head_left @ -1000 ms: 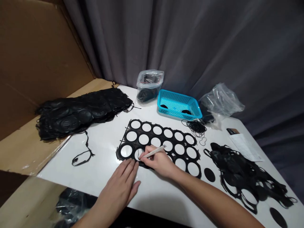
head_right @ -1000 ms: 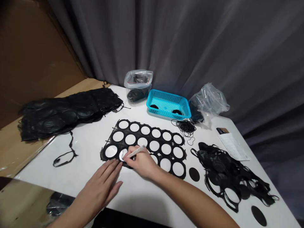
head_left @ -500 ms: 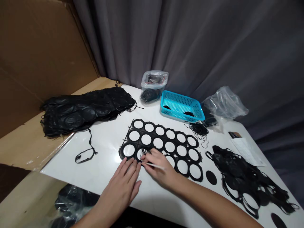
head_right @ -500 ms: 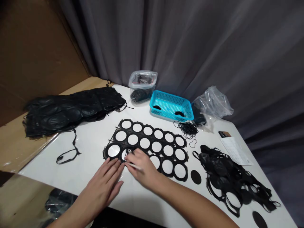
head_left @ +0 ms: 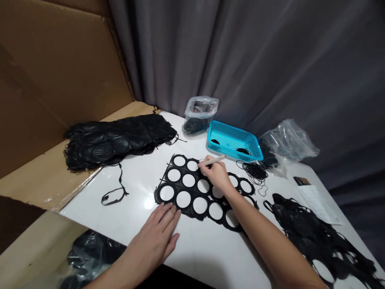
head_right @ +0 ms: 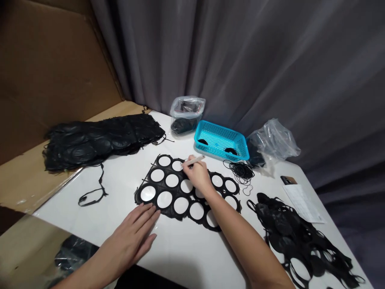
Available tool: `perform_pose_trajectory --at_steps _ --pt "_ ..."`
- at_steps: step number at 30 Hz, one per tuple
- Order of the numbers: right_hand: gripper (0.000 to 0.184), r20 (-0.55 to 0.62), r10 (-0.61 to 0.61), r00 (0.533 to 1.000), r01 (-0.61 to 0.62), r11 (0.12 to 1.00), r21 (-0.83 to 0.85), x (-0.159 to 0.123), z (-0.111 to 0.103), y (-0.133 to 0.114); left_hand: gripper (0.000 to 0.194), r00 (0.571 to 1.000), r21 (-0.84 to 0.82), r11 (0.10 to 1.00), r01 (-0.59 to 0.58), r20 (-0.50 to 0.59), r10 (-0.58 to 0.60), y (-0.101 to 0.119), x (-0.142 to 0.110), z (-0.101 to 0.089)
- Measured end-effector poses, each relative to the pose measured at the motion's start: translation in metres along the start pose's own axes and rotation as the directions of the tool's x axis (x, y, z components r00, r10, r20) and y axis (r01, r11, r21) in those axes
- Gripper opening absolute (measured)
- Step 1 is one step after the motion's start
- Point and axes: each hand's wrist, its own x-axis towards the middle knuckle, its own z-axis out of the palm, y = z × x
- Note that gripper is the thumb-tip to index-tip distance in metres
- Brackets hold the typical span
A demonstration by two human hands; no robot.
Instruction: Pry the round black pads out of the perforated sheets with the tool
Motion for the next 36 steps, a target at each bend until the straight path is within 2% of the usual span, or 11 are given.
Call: perform_pose_trajectory --at_steps 2,4,7,15,22,25,27,29,31,33,36 --pt "0.025 0.158 0.021 0.987 -0.039 0.993 0.107 -0.017 0.016 -0.017 0.04 0.999 -0.003 0.999 0.039 -0.025 -0.039 -0.004 -0.004 -0.002" --pt "0.024 0.281 -0.029 0.959 -0.035 0.974 0.222 -0.035 0.034 -0.033 0.037 0.995 0.014 0.996 0.085 -0.052 -0.084 -0.008 -0.008 -0.004" --pt "0.021 0.384 -0.131 0.914 -0.007 0.941 0.337 -0.056 0.053 -0.049 0.035 0.993 0.037 0.994 0.105 -0.05 -0.103 -0.012 -0.013 -0.004" --pt "0.02 0.399 -0.147 0.905 0.012 0.946 0.323 -0.069 0.06 -0.052 0.036 0.996 0.058 0.996 0.072 -0.06 -0.069 -0.013 -0.014 -0.003" --pt "0.02 0.37 -0.213 0.904 0.089 0.942 0.323 -0.071 0.065 -0.049 0.038 0.995 0.052 0.995 0.084 -0.057 -0.081 -0.013 -0.016 -0.001" --pt "0.017 0.344 -0.315 0.885 0.226 0.935 0.274 -0.078 0.066 -0.046 0.038 0.994 0.033 0.995 0.089 -0.061 -0.087 -0.013 -0.017 0.0" --pt "0.012 0.358 -0.45 0.818 0.424 0.893 0.153 -0.084 0.067 -0.046 0.038 0.993 0.012 0.995 0.1 -0.068 -0.099 -0.013 -0.017 0.001" --pt "0.008 0.405 -0.557 0.725 0.612 0.791 -0.009 -0.086 0.068 -0.046 0.036 0.991 -0.01 0.994 0.11 -0.078 -0.11 -0.013 -0.016 0.001" --pt "0.007 0.422 -0.593 0.685 0.696 0.704 -0.141 -0.076 0.067 -0.046 0.035 0.99 -0.027 0.993 0.115 -0.077 -0.117 -0.013 -0.015 -0.001" --pt "0.009 0.335 -0.572 0.749 0.657 0.71 -0.254 -0.053 0.062 -0.043 0.035 0.991 -0.031 0.993 0.116 -0.061 -0.117 -0.014 -0.013 -0.002" --pt "0.015 0.068 -0.443 0.894 0.433 0.816 -0.384 -0.007 0.044 -0.031 0.034 0.992 -0.02 0.994 0.107 -0.057 -0.108 -0.015 -0.014 -0.002"
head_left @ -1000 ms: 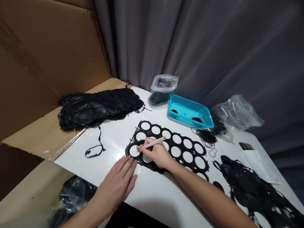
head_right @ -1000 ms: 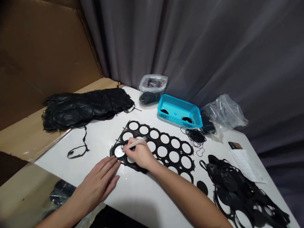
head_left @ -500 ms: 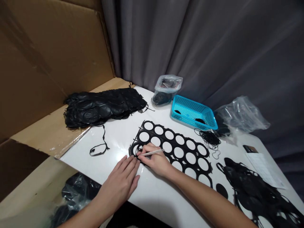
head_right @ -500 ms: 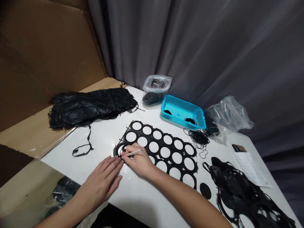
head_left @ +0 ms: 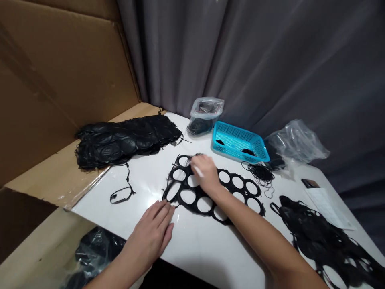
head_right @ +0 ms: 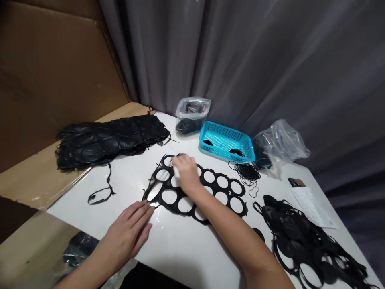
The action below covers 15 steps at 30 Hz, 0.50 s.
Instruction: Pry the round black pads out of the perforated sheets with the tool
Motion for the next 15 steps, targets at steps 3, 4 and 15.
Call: perform_pose_trajectory --at_steps 3,4,15 --pt "0.018 -0.094 0.2 0.975 -0.192 0.977 0.088 0.017 -0.017 0.029 0.034 1.0 0.009 1.0 -0.014 -0.025 0.014 -0.003 -0.001 -0.002" --pt "0.019 -0.063 0.247 0.967 -0.233 0.957 0.172 0.017 -0.023 0.032 0.032 0.999 0.001 1.0 -0.014 -0.029 0.014 -0.004 0.0 -0.004" --pt "0.046 0.742 0.092 0.664 -0.738 -0.08 0.67 -0.042 -0.074 -0.013 0.064 0.935 -0.867 0.351 0.354 0.336 -0.113 -0.007 0.081 -0.034"
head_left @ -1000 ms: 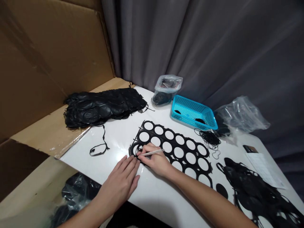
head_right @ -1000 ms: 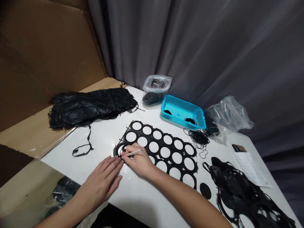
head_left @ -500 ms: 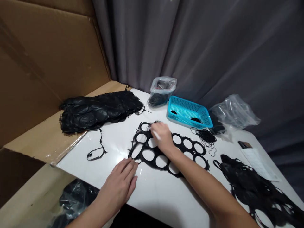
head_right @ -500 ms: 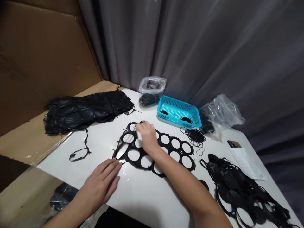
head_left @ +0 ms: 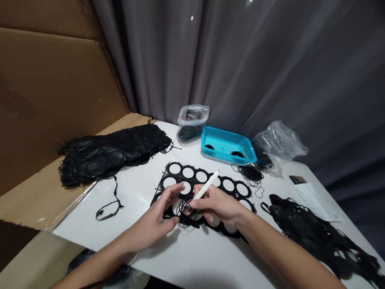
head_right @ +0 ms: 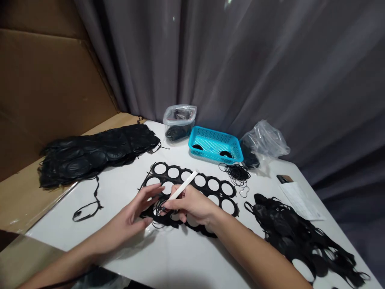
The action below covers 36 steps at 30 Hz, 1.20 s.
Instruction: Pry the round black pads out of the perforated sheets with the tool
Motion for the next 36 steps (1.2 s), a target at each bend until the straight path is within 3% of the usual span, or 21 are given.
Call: perform_pose_trajectory --at_steps 2,4,13,20,25,36 --pt "0.045 -0.037 -0.021 0.999 0.024 0.996 0.085 -0.006 -0.004 -0.003 0.075 0.988 -0.281 0.96 0.011 0.148 0.032 0.004 0.02 0.002" --pt "0.044 -0.082 -0.042 0.996 0.053 0.989 0.135 -0.012 -0.009 -0.006 0.08 0.972 -0.444 0.895 0.045 0.226 0.063 0.007 0.039 0.006" --pt "0.038 -0.109 -0.096 0.989 0.122 0.96 0.253 -0.029 -0.031 -0.015 0.078 0.921 -0.53 0.811 0.249 0.389 -0.028 0.016 0.096 0.019" --pt "0.038 -0.194 -0.105 0.975 0.177 0.899 0.401 -0.033 -0.05 -0.007 0.063 0.959 -0.543 0.807 0.231 0.265 -0.097 0.015 0.114 0.015" --pt "0.032 -0.126 -0.103 0.987 0.151 0.867 0.474 -0.031 -0.052 -0.006 0.066 0.978 -0.597 0.779 0.193 0.185 -0.1 0.019 0.111 0.005" --pt "0.042 -0.089 -0.144 0.986 0.167 0.913 0.372 -0.012 -0.044 -0.006 0.057 0.975 -0.647 0.742 0.174 0.009 -0.221 0.011 0.11 0.003"
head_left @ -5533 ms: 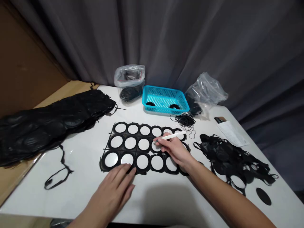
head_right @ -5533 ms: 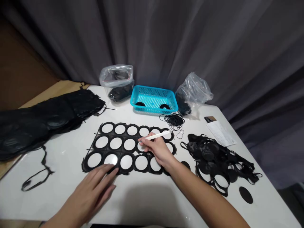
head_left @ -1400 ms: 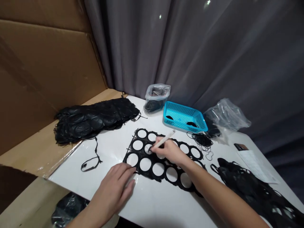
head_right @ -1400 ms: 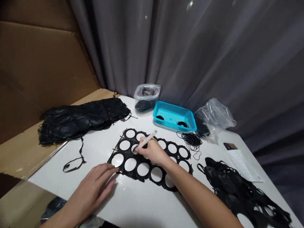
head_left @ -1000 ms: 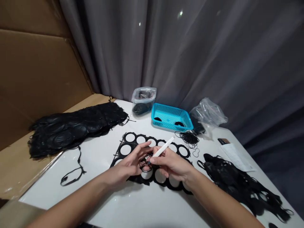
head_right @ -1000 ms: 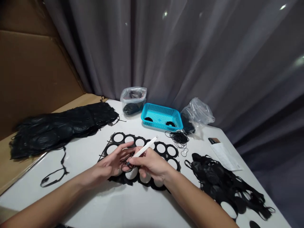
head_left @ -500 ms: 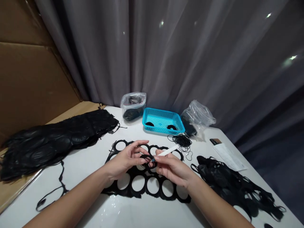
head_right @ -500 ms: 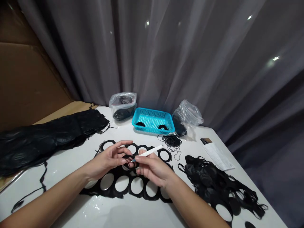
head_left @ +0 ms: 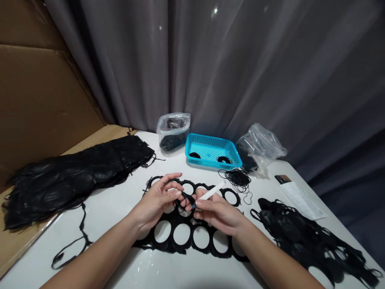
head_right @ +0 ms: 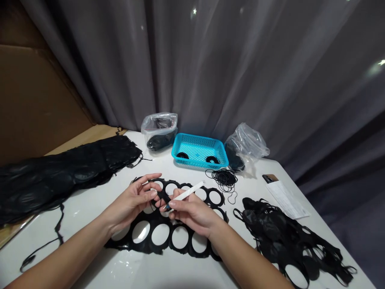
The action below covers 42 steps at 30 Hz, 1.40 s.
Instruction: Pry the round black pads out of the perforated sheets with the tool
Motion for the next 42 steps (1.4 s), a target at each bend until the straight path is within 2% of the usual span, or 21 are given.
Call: perform_pose_trajectory --at_steps 4,7,8,10,12,14,16,18,23,27,31,36,42 --pt "0.043 0.015 -0.054 0.998 0.055 0.993 -0.106 0.008 0.005 0.002 0.054 0.997 0.061 0.996 -0.067 -0.025 0.069 -0.01 0.002 0.001" --pt "0.041 -0.063 -0.149 0.987 0.127 0.955 -0.268 0.02 0.001 -0.007 0.047 0.98 0.274 0.949 -0.153 -0.08 0.181 -0.018 0.009 -0.009" --pt "0.04 -0.085 -0.188 0.978 0.147 0.924 -0.354 0.026 -0.003 -0.015 0.045 0.972 0.382 0.906 -0.18 -0.073 0.224 -0.02 0.013 -0.015" --pt "0.037 -0.102 -0.261 0.96 0.167 0.826 -0.539 0.042 -0.015 -0.041 0.04 0.956 0.62 0.752 -0.224 -0.01 0.293 -0.024 0.02 -0.028" --pt "0.028 -0.109 -0.351 0.93 0.17 0.674 -0.719 0.062 -0.029 -0.075 0.038 0.941 0.815 0.524 -0.249 0.075 0.329 -0.027 0.025 -0.043" --pt "0.018 -0.129 -0.484 0.866 0.108 0.432 -0.895 0.084 -0.043 -0.109 0.04 0.933 0.906 0.347 -0.244 0.121 0.339 -0.03 0.028 -0.059" --pt "0.013 -0.155 -0.584 0.797 -0.11 0.112 -0.988 0.108 -0.055 -0.133 0.045 0.933 0.944 0.248 -0.218 0.127 0.335 -0.032 0.029 -0.073" --pt "0.012 -0.157 -0.592 0.79 -0.2 -0.008 -0.98 0.131 -0.062 -0.142 0.048 0.939 0.971 0.156 -0.183 0.125 0.319 -0.033 0.029 -0.088" --pt "0.013 -0.162 -0.433 0.887 -0.221 -0.089 -0.971 0.169 -0.065 -0.116 0.055 0.968 0.997 0.013 -0.075 0.07 0.239 -0.026 0.029 -0.115" --pt "0.006 -0.154 -0.38 0.912 -0.221 -0.138 -0.965 0.174 -0.061 -0.1 0.053 0.984 0.997 -0.069 -0.019 0.031 0.176 -0.017 0.026 -0.125" --pt "0.01 -0.166 -0.386 0.907 -0.24 -0.152 -0.959 0.176 -0.058 -0.099 0.054 0.993 0.992 -0.13 -0.001 0.016 0.118 -0.011 0.024 -0.126" --pt "0.005 -0.182 -0.417 0.891 -0.244 -0.101 -0.964 0.176 -0.06 -0.098 0.056 0.996 0.981 -0.193 0.0 0.016 0.082 -0.006 0.025 -0.127" --pt "0.011 -0.135 -0.541 0.83 -0.165 -0.006 -0.986 0.155 -0.055 -0.106 0.06 0.988 0.958 -0.285 0.025 0.021 0.155 0.001 0.015 -0.122"
